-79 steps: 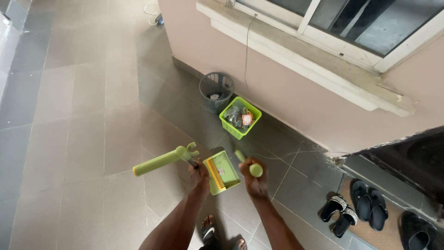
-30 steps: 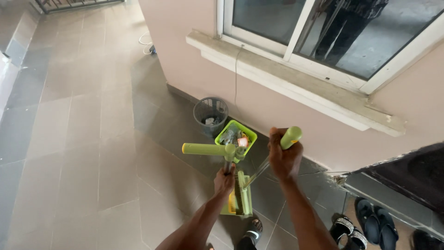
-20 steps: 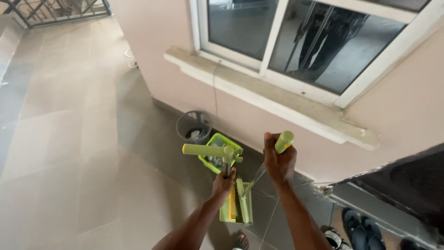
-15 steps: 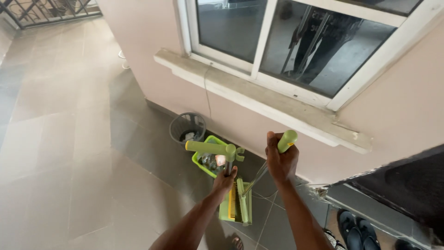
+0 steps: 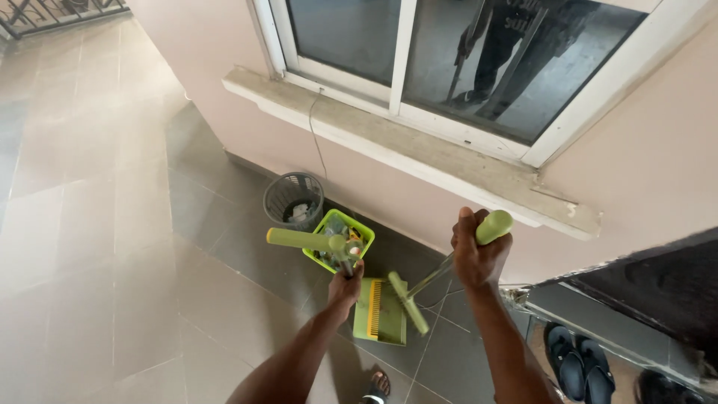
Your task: Cleaning and assembling a broom and dustpan set on a balcony.
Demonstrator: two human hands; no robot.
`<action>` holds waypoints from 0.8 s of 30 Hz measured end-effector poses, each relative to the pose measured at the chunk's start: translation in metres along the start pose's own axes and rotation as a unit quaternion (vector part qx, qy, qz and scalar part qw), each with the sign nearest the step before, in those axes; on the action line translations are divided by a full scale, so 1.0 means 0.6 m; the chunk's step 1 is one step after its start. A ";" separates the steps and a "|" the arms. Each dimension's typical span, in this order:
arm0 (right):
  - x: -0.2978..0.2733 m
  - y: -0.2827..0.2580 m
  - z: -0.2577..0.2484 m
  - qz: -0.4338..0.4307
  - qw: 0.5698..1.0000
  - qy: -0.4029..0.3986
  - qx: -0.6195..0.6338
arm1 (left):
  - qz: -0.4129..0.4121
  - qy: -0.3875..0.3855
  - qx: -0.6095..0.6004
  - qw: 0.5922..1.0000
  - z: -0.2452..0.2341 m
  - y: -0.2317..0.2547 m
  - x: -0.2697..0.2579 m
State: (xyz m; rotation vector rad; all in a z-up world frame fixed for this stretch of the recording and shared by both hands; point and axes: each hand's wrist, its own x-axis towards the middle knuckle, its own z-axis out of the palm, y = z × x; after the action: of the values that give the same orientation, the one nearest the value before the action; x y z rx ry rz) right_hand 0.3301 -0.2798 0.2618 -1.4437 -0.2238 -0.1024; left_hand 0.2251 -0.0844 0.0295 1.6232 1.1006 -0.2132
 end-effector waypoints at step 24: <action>-0.051 -0.022 0.103 -0.027 0.982 -0.072 -0.175 | 0.032 0.102 -0.046 0.993 -0.203 -0.140 -0.048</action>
State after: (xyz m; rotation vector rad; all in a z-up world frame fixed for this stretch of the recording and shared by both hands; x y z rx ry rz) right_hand 0.2920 -0.2220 0.2749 -1.7983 -0.3794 -0.0841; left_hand 0.0997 -0.0008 0.0367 1.6219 1.1928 0.0470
